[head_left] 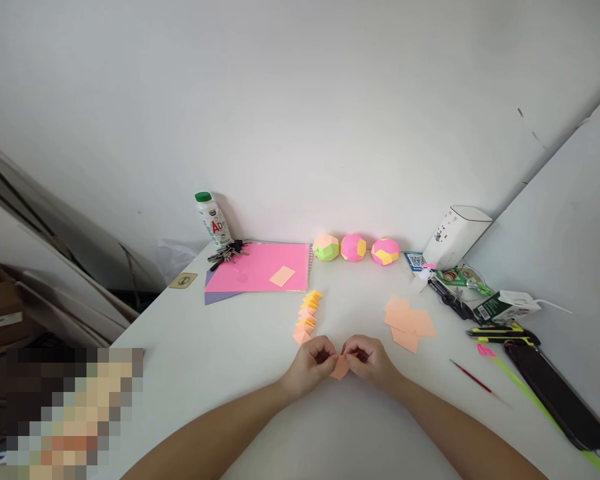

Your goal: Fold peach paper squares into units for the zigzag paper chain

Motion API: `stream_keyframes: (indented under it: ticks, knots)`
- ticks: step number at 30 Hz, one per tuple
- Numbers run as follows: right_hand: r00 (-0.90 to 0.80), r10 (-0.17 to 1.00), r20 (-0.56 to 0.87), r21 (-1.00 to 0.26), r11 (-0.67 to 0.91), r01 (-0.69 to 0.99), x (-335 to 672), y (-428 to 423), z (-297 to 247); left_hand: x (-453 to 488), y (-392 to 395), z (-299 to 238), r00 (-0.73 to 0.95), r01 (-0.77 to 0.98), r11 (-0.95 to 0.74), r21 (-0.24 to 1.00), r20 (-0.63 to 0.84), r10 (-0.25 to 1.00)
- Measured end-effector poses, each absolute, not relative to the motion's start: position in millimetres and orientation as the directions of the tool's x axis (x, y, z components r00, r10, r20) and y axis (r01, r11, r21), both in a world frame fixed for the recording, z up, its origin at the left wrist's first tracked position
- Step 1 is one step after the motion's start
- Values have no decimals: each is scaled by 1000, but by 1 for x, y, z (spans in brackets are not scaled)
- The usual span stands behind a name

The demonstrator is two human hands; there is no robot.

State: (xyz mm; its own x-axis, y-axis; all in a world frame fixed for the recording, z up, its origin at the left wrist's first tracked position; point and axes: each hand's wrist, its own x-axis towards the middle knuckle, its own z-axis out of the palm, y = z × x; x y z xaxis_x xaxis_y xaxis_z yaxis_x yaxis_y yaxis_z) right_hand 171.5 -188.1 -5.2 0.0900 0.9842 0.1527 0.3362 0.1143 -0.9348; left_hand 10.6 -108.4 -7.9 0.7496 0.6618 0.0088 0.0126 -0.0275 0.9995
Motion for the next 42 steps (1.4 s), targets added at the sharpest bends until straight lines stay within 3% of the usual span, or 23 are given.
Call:
stream_keyframes:
  ticks: [11, 18, 27, 32, 36, 42]
  knots:
    - [262, 964, -46, -997, -31, -64, 183, -185, -9, 8, -103, -5, 709, -52, 154, 987, -72, 702]
    - [88, 996, -22, -998, -27, 49, 179, -187, -3, 9, -105, 0, 729, -29, 170, 985, -95, 678]
    - [163, 986, -37, -999, -43, 31, 180, -186, 0, 7, -103, -2, 700, -49, 150, 988, -73, 710]
    - [208, 978, -34, -999, -34, -6, 181, -186, 0, 7, -104, -1, 678, -121, 252, 960, -105, 727]
    - [210, 978, -5, -999, 2, -32, 181, -186, -1, 8, -104, -3, 695, -162, 323, 932, -125, 708]
    - [201, 979, -9, -999, 0, -46, 181, -186, -5, 5, -103, -12, 735, -133, 293, 947, -104, 670]
